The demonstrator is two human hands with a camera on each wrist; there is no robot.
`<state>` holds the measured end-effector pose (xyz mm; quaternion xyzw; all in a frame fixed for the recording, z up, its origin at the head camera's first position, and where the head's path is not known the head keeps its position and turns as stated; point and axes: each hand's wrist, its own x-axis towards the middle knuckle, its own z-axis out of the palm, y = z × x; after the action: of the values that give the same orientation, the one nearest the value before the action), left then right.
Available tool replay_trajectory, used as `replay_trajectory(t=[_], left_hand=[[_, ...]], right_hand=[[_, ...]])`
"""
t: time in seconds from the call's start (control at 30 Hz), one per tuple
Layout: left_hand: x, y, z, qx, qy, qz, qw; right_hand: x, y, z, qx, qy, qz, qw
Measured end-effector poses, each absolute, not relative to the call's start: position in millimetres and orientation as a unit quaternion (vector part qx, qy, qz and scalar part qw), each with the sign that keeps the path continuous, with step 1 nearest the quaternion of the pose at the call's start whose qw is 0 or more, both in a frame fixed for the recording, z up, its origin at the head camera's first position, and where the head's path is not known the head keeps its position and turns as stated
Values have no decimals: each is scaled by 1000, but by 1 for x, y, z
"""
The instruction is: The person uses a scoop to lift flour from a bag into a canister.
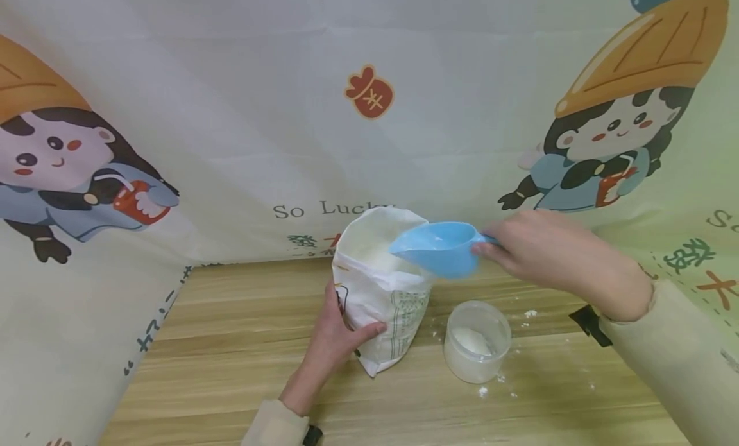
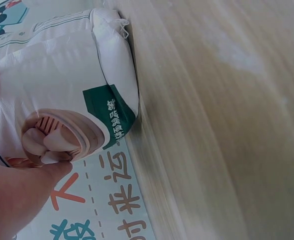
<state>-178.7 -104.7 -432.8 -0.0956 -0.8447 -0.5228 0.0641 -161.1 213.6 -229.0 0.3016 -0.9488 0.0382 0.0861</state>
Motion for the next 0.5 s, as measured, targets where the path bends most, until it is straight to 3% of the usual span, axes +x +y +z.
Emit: replay_trajectory(t=[0.5], left_hand=[[-179, -105, -434, -101, -844, -521, 70]], right_hand=[[-169, 173, -203, 270, -963, -14, 13]])
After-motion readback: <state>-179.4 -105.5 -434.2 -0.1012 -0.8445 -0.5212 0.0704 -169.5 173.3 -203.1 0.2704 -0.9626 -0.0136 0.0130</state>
